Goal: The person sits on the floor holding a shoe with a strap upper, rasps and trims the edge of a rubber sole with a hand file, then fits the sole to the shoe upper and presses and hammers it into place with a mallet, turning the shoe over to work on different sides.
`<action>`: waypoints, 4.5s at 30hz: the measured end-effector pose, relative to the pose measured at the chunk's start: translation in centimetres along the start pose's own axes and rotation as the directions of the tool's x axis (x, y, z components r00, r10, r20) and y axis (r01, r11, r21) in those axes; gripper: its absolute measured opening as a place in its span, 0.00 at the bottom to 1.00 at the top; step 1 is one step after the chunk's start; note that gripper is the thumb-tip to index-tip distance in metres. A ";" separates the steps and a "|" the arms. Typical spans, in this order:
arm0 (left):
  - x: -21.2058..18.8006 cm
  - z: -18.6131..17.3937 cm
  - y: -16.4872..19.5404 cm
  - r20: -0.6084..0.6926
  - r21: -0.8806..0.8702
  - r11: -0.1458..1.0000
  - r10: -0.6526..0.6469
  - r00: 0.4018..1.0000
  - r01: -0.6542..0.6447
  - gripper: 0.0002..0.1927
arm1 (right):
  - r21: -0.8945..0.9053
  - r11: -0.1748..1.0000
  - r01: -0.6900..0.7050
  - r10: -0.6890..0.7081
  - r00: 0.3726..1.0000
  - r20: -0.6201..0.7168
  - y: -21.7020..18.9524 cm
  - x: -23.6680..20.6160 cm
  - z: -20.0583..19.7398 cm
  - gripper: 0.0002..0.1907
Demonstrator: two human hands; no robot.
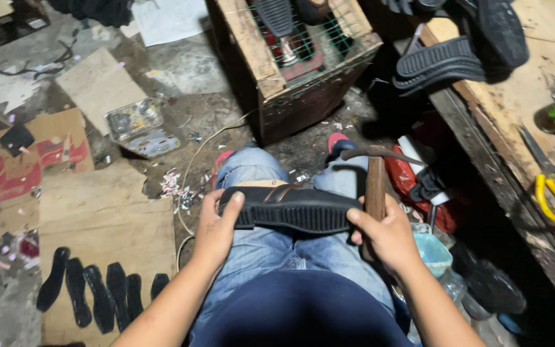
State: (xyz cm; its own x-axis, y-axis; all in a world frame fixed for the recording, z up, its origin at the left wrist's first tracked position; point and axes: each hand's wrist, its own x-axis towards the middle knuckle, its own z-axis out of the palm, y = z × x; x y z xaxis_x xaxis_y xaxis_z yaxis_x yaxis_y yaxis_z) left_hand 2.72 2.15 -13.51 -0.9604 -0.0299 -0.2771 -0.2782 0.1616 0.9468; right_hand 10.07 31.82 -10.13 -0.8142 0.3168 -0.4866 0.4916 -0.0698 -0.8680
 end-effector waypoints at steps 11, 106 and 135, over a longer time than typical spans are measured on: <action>-1.9 -3.9 10.9 -0.093 -0.681 0.689 0.253 0.963 -0.247 0.22 | 0.173 0.923 0.345 -0.355 0.934 0.030 -3.7 -6.3 2.0 0.23; -4.0 -0.8 12.8 0.538 -0.009 0.789 0.521 0.662 -0.614 0.31 | -0.283 0.524 0.803 -0.678 0.594 0.432 -8.9 -8.1 5.1 0.32; -5.3 -0.7 12.9 0.381 0.121 0.454 0.800 0.464 -0.883 0.29 | -0.910 0.413 -0.034 0.107 0.994 0.012 1.4 -7.9 -1.9 0.32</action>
State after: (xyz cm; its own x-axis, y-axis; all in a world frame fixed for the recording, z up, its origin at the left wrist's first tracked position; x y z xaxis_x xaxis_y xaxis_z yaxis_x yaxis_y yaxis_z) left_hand 4.26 3.69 0.29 -0.6619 0.4909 0.5665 0.7233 0.2196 0.6547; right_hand 17.73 31.00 -7.28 -0.7604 0.2966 -0.5777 0.5117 0.8214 -0.2519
